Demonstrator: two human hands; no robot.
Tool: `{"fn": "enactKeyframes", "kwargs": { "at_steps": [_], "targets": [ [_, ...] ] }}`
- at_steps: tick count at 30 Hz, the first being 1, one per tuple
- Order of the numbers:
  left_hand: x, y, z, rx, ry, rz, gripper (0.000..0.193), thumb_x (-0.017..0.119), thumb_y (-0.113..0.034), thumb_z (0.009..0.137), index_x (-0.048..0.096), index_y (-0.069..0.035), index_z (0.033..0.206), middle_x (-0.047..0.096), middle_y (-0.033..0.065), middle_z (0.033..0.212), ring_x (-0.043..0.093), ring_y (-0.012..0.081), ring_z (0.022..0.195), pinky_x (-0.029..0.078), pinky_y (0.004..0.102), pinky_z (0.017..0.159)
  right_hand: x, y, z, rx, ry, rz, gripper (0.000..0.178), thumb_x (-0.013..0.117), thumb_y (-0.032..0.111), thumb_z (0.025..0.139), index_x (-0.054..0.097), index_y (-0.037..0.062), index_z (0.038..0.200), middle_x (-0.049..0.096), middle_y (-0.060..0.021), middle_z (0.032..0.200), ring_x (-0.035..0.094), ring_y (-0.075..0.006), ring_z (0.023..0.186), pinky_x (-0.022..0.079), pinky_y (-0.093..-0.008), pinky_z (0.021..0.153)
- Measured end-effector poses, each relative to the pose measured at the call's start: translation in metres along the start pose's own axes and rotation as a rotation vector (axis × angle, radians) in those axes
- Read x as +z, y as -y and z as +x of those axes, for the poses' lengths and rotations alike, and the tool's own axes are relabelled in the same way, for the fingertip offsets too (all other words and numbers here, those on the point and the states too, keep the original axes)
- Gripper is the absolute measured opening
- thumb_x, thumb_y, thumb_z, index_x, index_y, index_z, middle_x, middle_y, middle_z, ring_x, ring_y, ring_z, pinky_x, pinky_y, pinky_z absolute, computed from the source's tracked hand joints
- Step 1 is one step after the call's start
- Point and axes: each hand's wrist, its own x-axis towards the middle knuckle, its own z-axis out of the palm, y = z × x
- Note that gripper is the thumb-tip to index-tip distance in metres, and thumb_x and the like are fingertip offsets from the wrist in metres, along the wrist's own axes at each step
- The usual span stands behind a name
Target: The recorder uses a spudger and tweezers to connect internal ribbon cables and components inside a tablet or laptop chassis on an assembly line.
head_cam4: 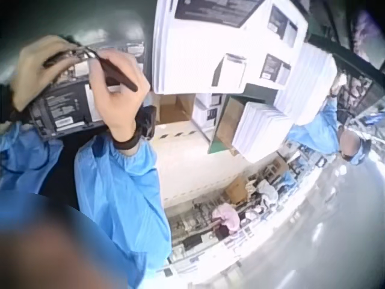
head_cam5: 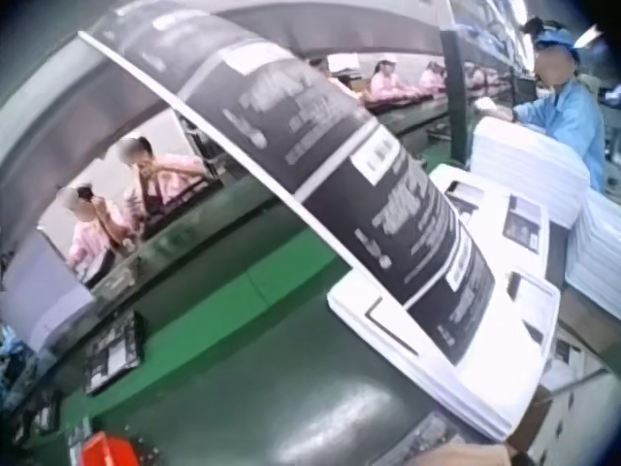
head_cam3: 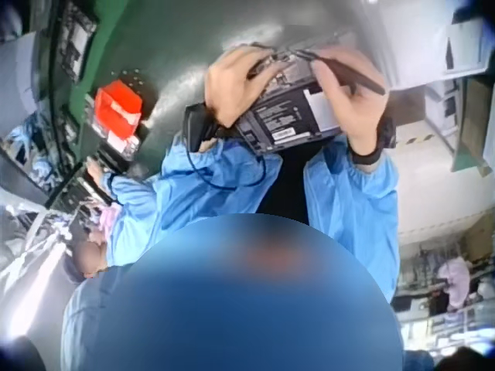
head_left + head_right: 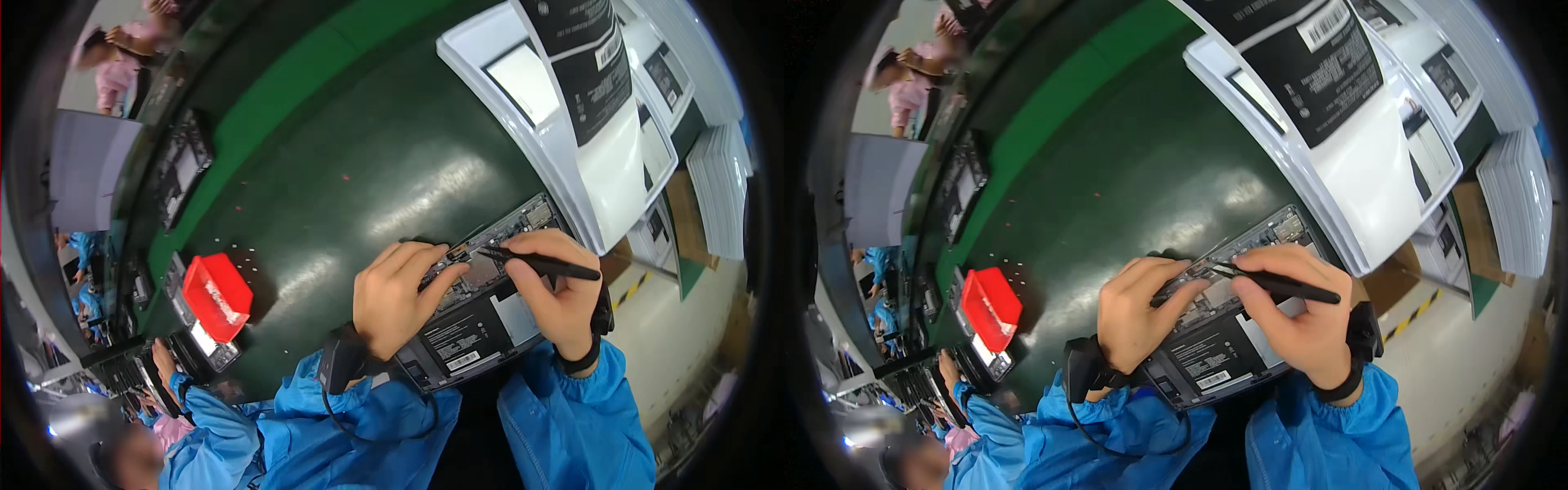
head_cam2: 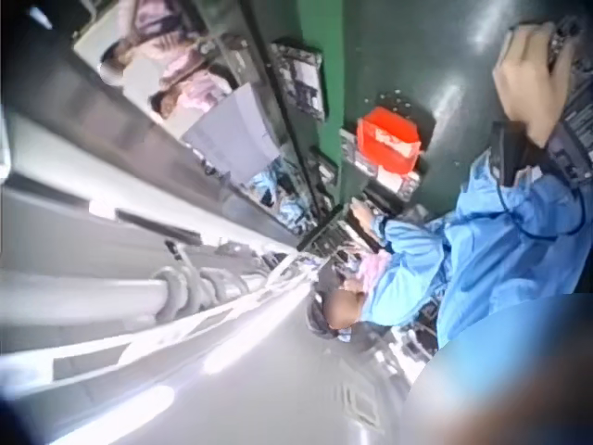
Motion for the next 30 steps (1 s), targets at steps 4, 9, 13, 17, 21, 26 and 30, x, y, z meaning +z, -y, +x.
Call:
{"fn": "enactKeyframes", "kwargs": {
  "at_steps": [4, 9, 13, 17, 21, 26, 30],
  "targets": [
    [0.007, -0.012, 0.009, 0.029, -0.068, 0.004, 0.027, 0.085, -0.011, 0.079, 0.076, -0.001, 0.102, 0.074, 0.0128, 0.099, 0.074, 0.0281, 0.087, 0.059, 0.0349, 0.074, -0.001, -0.010, -0.006, 0.050, -0.030, 0.025, 0.020, 0.078, -0.003, 0.082, 0.074, -0.0034, 0.102, 0.075, -0.0138, 0.098, 0.069, -0.0155, 0.081, 0.054, -0.0260, 0.071],
    [0.013, -0.008, 0.007, 0.225, -0.087, 0.069, 0.020, 0.083, -0.003, 0.079, 0.075, -0.002, 0.097, 0.074, 0.0096, 0.096, 0.074, 0.0243, 0.080, 0.060, 0.0326, 0.069, 0.001, -0.016, -0.015, 0.062, -0.077, 0.003, 0.018, 0.078, -0.002, 0.083, 0.074, -0.0025, 0.101, 0.075, -0.0141, 0.098, 0.069, -0.0145, 0.078, 0.053, -0.0251, 0.067],
    [0.009, -0.009, 0.000, 0.144, -0.095, 0.029, 0.020, 0.082, -0.001, 0.079, 0.076, -0.002, 0.098, 0.075, 0.0098, 0.095, 0.075, 0.0225, 0.079, 0.060, 0.0314, 0.068, 0.005, -0.003, -0.013, 0.060, -0.005, -0.013, 0.020, 0.081, -0.001, 0.081, 0.075, -0.0009, 0.100, 0.076, -0.0140, 0.098, 0.068, -0.0140, 0.071, 0.052, -0.0233, 0.062],
    [0.006, -0.006, -0.005, 0.088, -0.061, 0.023, 0.021, 0.082, 0.001, 0.078, 0.076, -0.001, 0.098, 0.075, 0.0110, 0.097, 0.076, 0.0226, 0.083, 0.061, 0.0315, 0.071, 0.010, -0.003, -0.004, 0.043, 0.090, -0.095, 0.020, 0.082, -0.001, 0.079, 0.075, -0.0008, 0.099, 0.076, -0.0147, 0.095, 0.071, -0.0161, 0.071, 0.054, -0.0246, 0.060],
    [0.006, -0.001, -0.006, 0.204, -0.095, 0.032, 0.024, 0.083, 0.004, 0.075, 0.076, 0.002, 0.098, 0.076, 0.0143, 0.100, 0.076, 0.0254, 0.086, 0.062, 0.0323, 0.075, 0.015, -0.007, -0.004, -0.043, 0.085, -0.113, 0.020, 0.082, -0.002, 0.079, 0.075, -0.0011, 0.098, 0.076, -0.0156, 0.094, 0.075, -0.0218, 0.076, 0.058, -0.0278, 0.065],
    [0.008, 0.004, -0.005, 0.237, -0.087, 0.039, 0.026, 0.083, 0.006, 0.073, 0.075, 0.004, 0.098, 0.075, 0.0157, 0.099, 0.076, 0.0265, 0.087, 0.063, 0.0333, 0.076, 0.018, -0.008, -0.003, -0.026, 0.101, -0.159, 0.020, 0.082, -0.002, 0.079, 0.074, -0.0013, 0.097, 0.076, -0.0166, 0.094, 0.076, -0.0250, 0.080, 0.060, -0.0299, 0.068],
    [0.007, 0.003, -0.006, 0.243, -0.080, 0.048, 0.025, 0.082, 0.007, 0.073, 0.075, 0.004, 0.098, 0.075, 0.0157, 0.098, 0.076, 0.0262, 0.086, 0.063, 0.0330, 0.075, 0.018, -0.006, -0.003, -0.014, 0.101, -0.157, 0.020, 0.081, -0.003, 0.079, 0.075, -0.0013, 0.098, 0.076, -0.0166, 0.094, 0.076, -0.0248, 0.079, 0.060, -0.0298, 0.067]
  ]
}}
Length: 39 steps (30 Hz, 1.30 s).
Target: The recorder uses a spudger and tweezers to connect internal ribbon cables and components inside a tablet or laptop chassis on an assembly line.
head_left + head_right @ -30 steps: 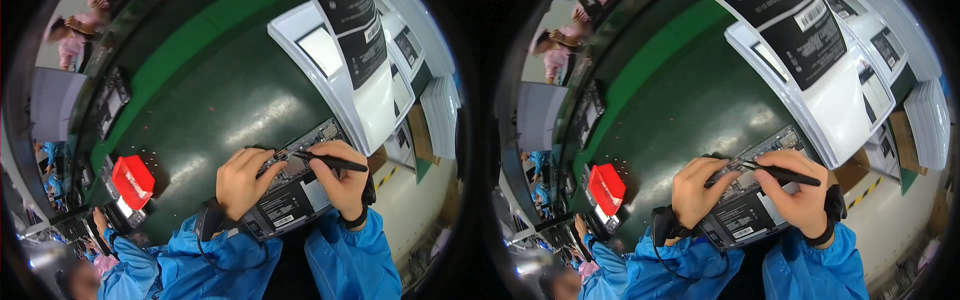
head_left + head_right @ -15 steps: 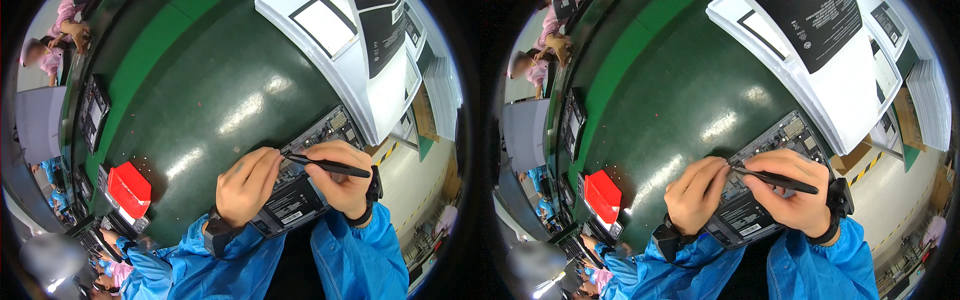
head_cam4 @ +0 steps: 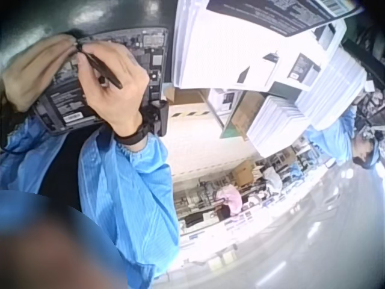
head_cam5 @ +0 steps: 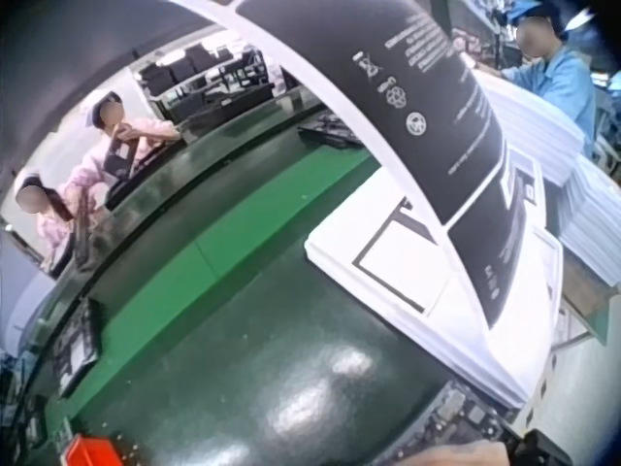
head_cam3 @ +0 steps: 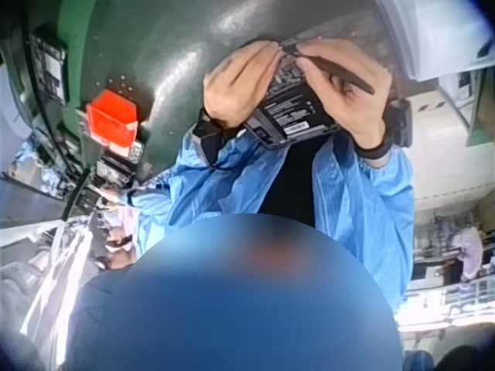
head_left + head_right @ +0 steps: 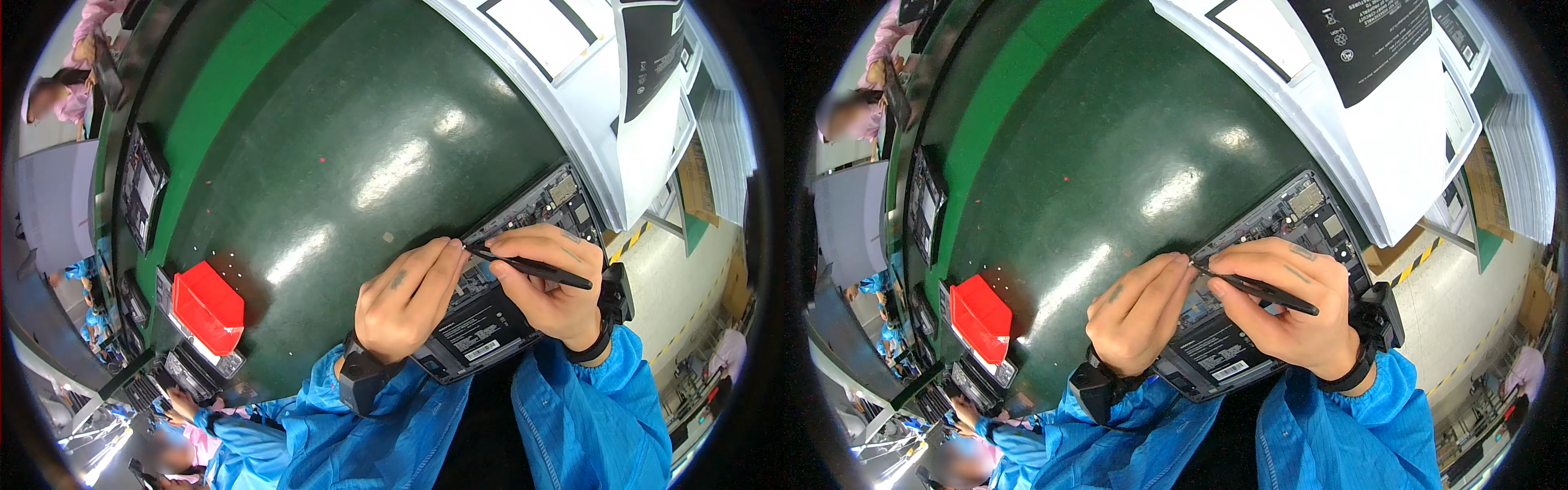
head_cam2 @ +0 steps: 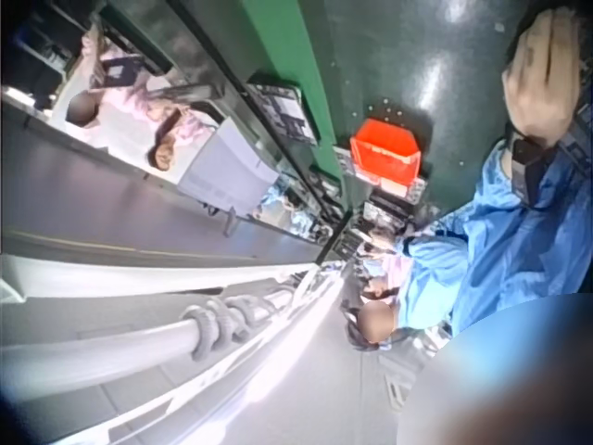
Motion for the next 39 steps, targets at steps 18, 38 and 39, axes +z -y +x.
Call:
{"fn": "enactKeyframes", "kwargs": {
  "at_steps": [18, 38, 39],
  "targets": [
    [-0.016, 0.002, 0.000, 0.043, 0.033, 0.005, 0.022, 0.079, 0.006, 0.077, 0.075, 0.003, 0.099, 0.075, 0.0142, 0.098, 0.076, 0.0258, 0.088, 0.063, 0.0323, 0.074, -0.007, -0.005, -0.003, 0.035, -0.070, 0.116, 0.017, 0.079, -0.001, 0.082, 0.075, -0.0027, 0.098, 0.076, -0.0146, 0.095, 0.067, -0.0122, 0.067, 0.051, -0.0227, 0.058],
    [-0.020, -0.015, 0.001, -0.107, -0.035, 0.021, 0.043, 0.088, -0.002, 0.070, 0.073, 0.003, 0.110, 0.073, 0.0173, 0.110, 0.072, 0.0318, 0.098, 0.058, 0.0388, 0.085, -0.004, -0.005, -0.004, 0.032, 0.023, 0.165, 0.018, 0.080, -0.001, 0.080, 0.076, -0.0009, 0.098, 0.076, -0.0123, 0.096, 0.063, -0.0070, 0.064, 0.049, -0.0200, 0.057],
    [-0.011, -0.011, 0.004, -0.061, -0.029, -0.034, 0.035, 0.085, 0.001, 0.072, 0.074, 0.003, 0.105, 0.074, 0.0161, 0.107, 0.072, 0.0322, 0.095, 0.059, 0.0374, 0.082, -0.005, -0.007, -0.005, 0.020, 0.017, 0.161, 0.018, 0.080, -0.001, 0.080, 0.076, -0.0012, 0.098, 0.076, -0.0122, 0.096, 0.063, -0.0073, 0.064, 0.049, -0.0203, 0.056]
  ]
}}
